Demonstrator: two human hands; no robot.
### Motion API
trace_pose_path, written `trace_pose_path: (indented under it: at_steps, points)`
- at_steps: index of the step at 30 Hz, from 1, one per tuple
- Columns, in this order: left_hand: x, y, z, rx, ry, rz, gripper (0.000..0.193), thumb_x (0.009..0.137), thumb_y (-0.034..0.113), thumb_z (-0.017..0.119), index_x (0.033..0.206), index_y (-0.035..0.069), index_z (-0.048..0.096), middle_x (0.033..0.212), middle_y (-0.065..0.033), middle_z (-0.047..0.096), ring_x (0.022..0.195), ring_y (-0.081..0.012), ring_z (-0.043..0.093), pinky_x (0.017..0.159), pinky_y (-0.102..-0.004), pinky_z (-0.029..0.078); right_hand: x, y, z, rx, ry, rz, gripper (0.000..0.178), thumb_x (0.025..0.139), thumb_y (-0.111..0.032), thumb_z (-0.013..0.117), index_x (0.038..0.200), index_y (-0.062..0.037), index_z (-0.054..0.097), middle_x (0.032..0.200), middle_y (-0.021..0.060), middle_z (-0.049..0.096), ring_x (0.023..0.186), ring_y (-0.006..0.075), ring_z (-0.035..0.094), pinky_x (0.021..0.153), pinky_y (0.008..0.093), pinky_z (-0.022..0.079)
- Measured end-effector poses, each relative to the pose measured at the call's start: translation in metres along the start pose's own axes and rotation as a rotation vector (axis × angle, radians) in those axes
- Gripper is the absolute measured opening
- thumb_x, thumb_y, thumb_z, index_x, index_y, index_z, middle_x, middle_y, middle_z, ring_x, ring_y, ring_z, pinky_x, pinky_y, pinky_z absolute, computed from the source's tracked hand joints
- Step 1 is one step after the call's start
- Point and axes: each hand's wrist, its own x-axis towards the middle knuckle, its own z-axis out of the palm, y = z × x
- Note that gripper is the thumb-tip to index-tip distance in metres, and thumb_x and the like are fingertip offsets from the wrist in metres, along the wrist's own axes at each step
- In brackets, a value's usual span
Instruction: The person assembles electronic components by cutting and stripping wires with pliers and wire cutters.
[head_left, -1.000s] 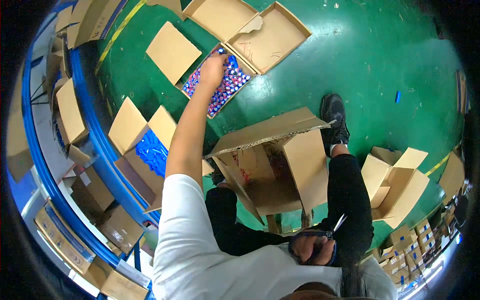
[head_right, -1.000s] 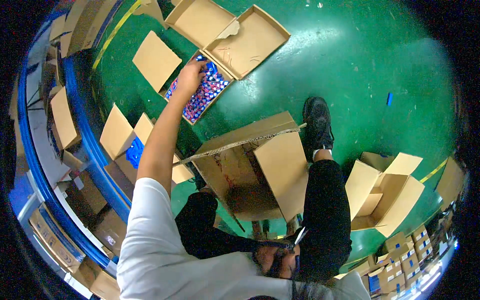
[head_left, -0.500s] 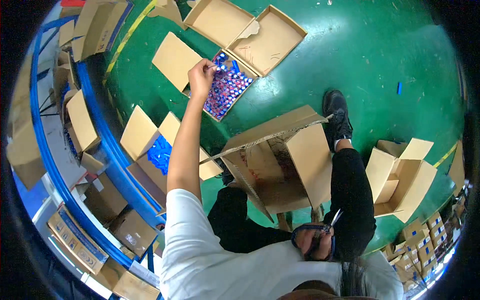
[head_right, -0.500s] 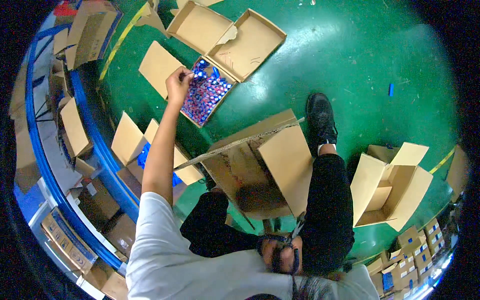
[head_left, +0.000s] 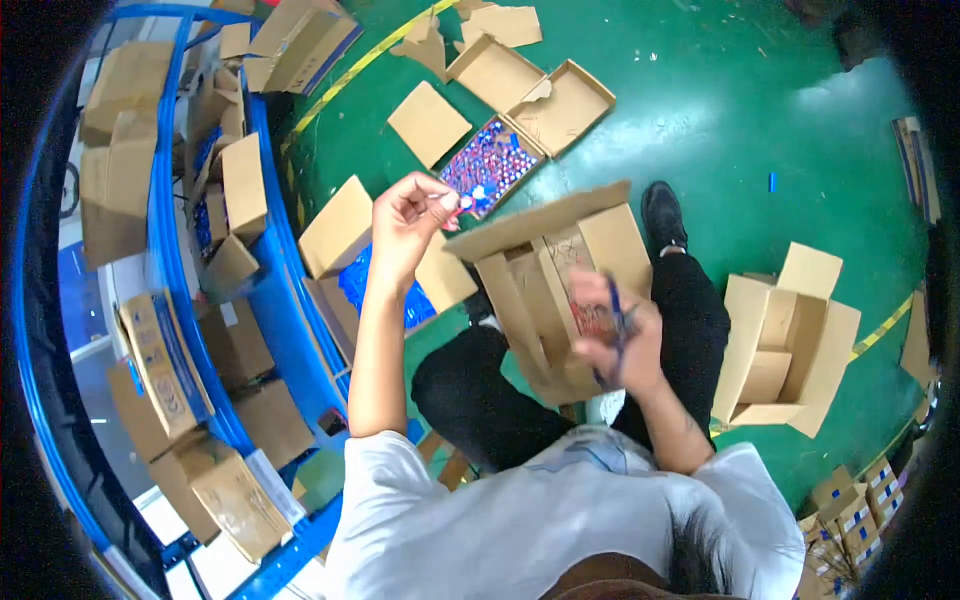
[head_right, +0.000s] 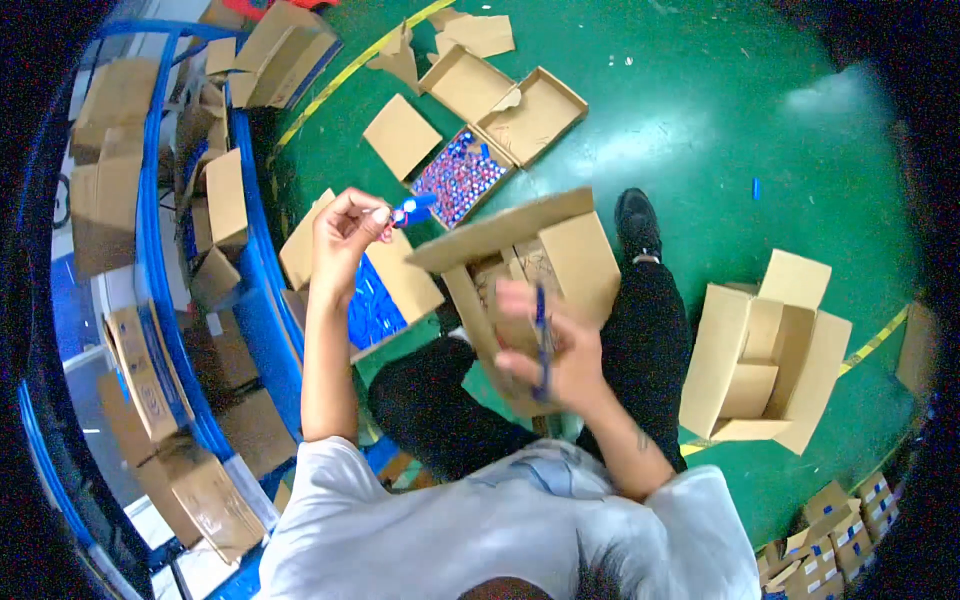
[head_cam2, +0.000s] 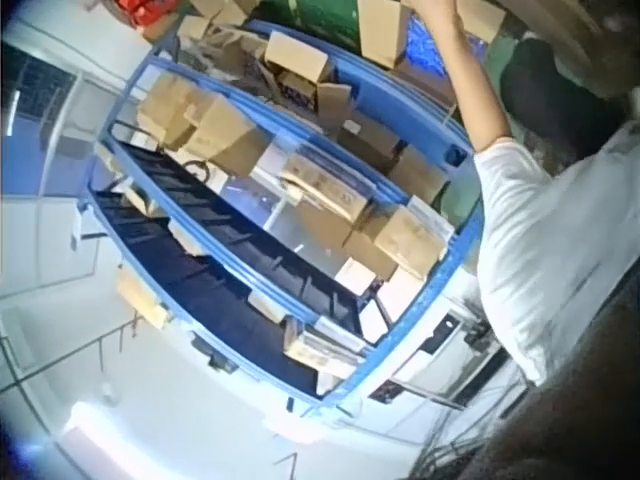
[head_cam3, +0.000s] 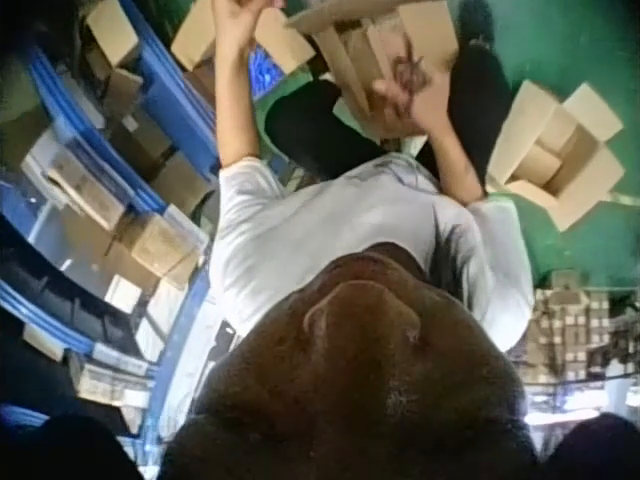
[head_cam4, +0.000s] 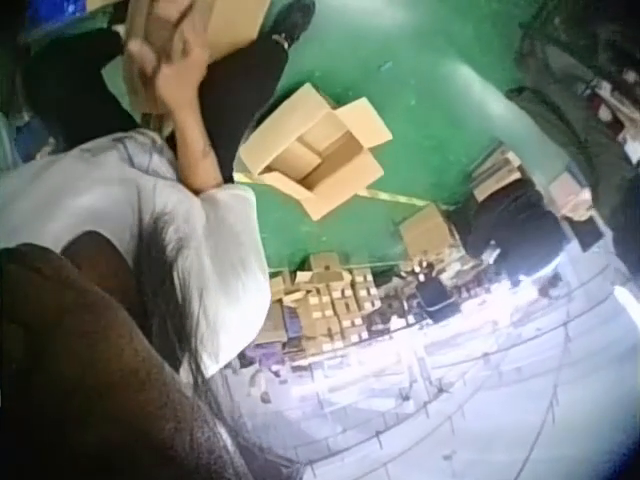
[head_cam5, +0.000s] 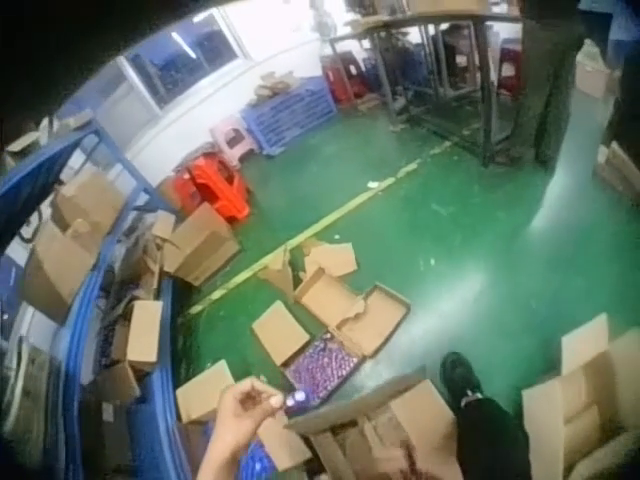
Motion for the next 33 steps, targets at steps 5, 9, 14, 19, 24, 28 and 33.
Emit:
trace_pose_path:
  at_steps: [5, 9, 14, 19, 24, 28, 33]
  points:
    - [-0.115, 0.048, 0.036, -0.114, -0.153, -0.091, 0.011, 0.079, 0.008, 0.064, 0.082, 0.000, 0.058, 0.073, -0.0048, 0.060, 0.063, -0.0079, 0.055, 0.057, -0.0208, 0.045, -0.006, -0.020, 0.009, -0.133, -0.226, -0.251, 0.063, 0.058, -0.029, 0.080, 0.111, -0.0045, 0.058, 0.120, 0.0108, 0.054, 0.110, 0.0241, 0.052, 0.094, 0.0354, 0.038]
    - [-0.180, 0.055, 0.070, -0.160, -0.097, -0.065, 0.008, 0.080, 0.005, 0.063, 0.082, -0.001, 0.058, 0.072, -0.0040, 0.060, 0.063, -0.0073, 0.055, 0.057, -0.0200, 0.046, -0.049, -0.010, 0.034, 0.124, -0.369, 0.003, 0.055, 0.064, -0.029, 0.078, 0.107, -0.0026, 0.058, 0.100, 0.0092, 0.062, 0.093, 0.0190, 0.059, 0.085, 0.0332, 0.044]
    - [-0.232, 0.033, 0.089, 0.154, 0.089, 0.014, 0.004, 0.080, 0.001, 0.059, 0.083, -0.002, 0.058, 0.071, -0.0038, 0.059, 0.062, -0.0063, 0.056, 0.053, -0.0190, 0.045, -0.109, -0.018, 0.059, 0.381, -0.374, 0.315, 0.043, 0.078, -0.031, 0.066, 0.107, -0.0017, 0.053, 0.086, 0.0068, 0.061, 0.079, 0.0114, 0.059, 0.065, 0.0244, 0.049]
    - [-0.266, 0.017, 0.098, 0.182, 0.219, 0.168, 0.012, 0.074, -0.002, 0.061, 0.086, -0.002, 0.058, 0.079, -0.0099, 0.059, 0.069, -0.0159, 0.060, 0.062, -0.0258, 0.047, -0.149, -0.009, 0.061, 0.462, -0.310, 0.492, 0.039, 0.083, -0.034, 0.059, 0.105, -0.0036, 0.051, 0.079, 0.0065, 0.060, 0.068, 0.0098, 0.058, 0.051, 0.0209, 0.049]
    - [-0.341, 0.090, 0.104, -0.354, 0.711, 0.864, 0.026, 0.083, 0.024, 0.055, 0.099, 0.003, 0.055, 0.101, -0.0119, 0.053, 0.092, -0.0237, 0.053, 0.086, -0.0415, 0.042, -0.169, -0.010, 0.053, 0.486, -0.175, 0.572, 0.043, 0.082, -0.036, 0.060, 0.110, -0.0045, 0.048, 0.088, 0.0074, 0.059, 0.077, 0.0115, 0.058, 0.054, 0.0233, 0.051]
    - [-0.359, 0.170, 0.128, -0.951, 0.313, 1.656, 0.024, 0.084, 0.022, 0.055, 0.102, 0.005, 0.056, 0.108, -0.0095, 0.057, 0.099, -0.0221, 0.055, 0.089, -0.0376, 0.044, -0.174, -0.020, 0.053, 0.555, -0.153, 0.565, 0.034, 0.085, -0.034, 0.056, 0.104, -0.0066, 0.049, 0.089, 0.0070, 0.058, 0.080, 0.0123, 0.058, 0.058, 0.0254, 0.052]
    - [-0.379, 0.180, 0.151, -1.046, 0.653, 1.472, 0.016, 0.085, 0.013, 0.050, 0.099, 0.006, 0.055, 0.101, -0.0089, 0.056, 0.094, -0.0164, 0.055, 0.079, -0.0278, 0.048, -0.179, -0.023, 0.054, 0.558, -0.149, 0.545, 0.033, 0.086, -0.034, 0.055, 0.102, -0.0062, 0.049, 0.089, 0.0071, 0.058, 0.081, 0.0126, 0.057, 0.058, 0.0248, 0.052]
